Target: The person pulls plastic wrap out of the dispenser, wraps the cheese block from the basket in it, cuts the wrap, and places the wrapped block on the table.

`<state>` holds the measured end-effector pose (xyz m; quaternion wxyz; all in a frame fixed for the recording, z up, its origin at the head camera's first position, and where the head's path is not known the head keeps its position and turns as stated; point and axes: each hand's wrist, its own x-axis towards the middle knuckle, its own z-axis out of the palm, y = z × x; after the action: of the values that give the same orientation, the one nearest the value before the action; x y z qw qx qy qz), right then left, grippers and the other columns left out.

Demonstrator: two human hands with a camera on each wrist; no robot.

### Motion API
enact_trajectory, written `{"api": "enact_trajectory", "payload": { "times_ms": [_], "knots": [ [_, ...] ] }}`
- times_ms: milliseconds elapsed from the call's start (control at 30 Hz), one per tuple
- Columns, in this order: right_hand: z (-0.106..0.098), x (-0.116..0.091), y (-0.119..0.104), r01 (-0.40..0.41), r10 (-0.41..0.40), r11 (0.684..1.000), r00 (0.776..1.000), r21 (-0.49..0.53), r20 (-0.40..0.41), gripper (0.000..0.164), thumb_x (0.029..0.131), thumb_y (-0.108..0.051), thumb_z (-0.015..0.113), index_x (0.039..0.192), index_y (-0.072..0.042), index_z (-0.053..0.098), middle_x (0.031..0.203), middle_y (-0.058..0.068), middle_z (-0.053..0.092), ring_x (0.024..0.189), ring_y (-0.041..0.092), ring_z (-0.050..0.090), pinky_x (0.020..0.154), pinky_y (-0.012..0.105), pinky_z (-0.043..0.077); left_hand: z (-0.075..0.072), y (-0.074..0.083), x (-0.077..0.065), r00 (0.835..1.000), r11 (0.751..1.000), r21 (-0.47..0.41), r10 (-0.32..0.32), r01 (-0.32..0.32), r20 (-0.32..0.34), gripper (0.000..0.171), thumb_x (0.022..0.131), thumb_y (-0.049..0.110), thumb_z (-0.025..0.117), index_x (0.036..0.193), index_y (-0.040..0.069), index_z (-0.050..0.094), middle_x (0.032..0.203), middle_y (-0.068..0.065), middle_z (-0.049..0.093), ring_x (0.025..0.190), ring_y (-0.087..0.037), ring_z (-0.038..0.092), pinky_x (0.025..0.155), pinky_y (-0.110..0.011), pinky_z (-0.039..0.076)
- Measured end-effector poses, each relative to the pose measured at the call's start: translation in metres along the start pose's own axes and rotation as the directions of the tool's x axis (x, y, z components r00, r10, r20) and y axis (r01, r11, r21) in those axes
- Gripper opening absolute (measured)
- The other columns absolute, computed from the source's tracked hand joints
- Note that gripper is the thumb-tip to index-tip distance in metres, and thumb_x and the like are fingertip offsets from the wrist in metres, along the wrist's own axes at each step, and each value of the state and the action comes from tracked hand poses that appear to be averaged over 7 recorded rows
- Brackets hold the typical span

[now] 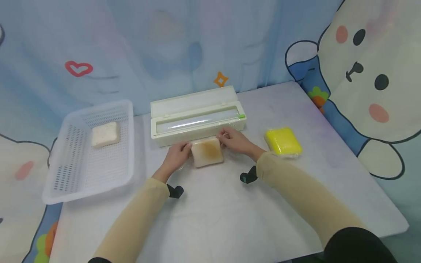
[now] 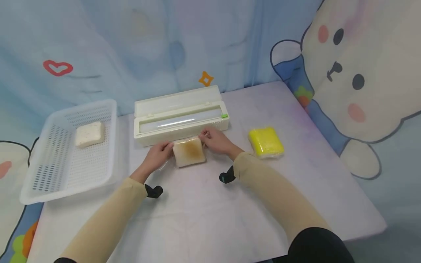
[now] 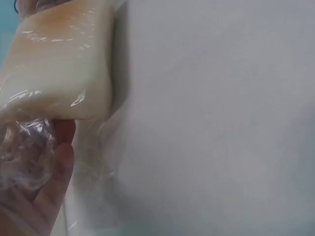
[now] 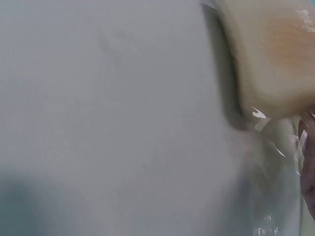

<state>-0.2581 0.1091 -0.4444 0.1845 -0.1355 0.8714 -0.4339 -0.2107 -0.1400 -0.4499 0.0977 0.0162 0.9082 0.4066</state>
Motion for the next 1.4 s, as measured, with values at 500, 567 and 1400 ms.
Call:
{"api": "enact_trajectory", "payload": {
  "times_ms": [500,567,1400],
  "knots": [
    [0.018,0.004,-0.016,-0.013,-0.006,0.997,0.965,-0.07,-0.263,0.044,0.098,-0.042,0.067,0.115,-0.002,0.062,0.107,0.014,0.064,0.094,0.024,0.056,0.077,0.031,0.047,0.004,0.009,-0.002,0.916,0.986,-0.144,-0.134,0.085,-0.377,0.036,0.1,0.036,0.062,0.111,0.003,0.07,0.102,-0.015,0.076,0.093,-0.028,0.071,0.077,-0.034,0.054],
    [0.016,0.004,-0.015,-0.018,-0.004,0.996,0.966,-0.083,-0.258,0.046,0.098,-0.043,0.067,0.116,-0.002,0.062,0.108,0.014,0.064,0.094,0.023,0.057,0.075,0.029,0.047,0.003,0.008,-0.006,0.919,0.995,-0.094,-0.076,0.043,-0.388,0.035,0.097,0.035,0.066,0.112,0.004,0.067,0.107,-0.015,0.072,0.099,-0.03,0.067,0.085,-0.039,0.053],
    [0.032,-0.002,0.006,-0.108,-0.032,0.958,0.879,-0.265,-0.476,0.022,0.101,-0.017,0.063,0.113,-0.002,0.074,0.112,0.018,0.065,0.103,0.032,0.06,0.088,0.045,0.051,0.036,0.007,0.003,0.908,0.991,-0.109,-0.114,0.076,-0.402,0.037,0.098,0.036,0.06,0.108,0.004,0.076,0.099,-0.014,0.073,0.096,-0.03,0.065,0.085,-0.043,0.052]
  ]
}}
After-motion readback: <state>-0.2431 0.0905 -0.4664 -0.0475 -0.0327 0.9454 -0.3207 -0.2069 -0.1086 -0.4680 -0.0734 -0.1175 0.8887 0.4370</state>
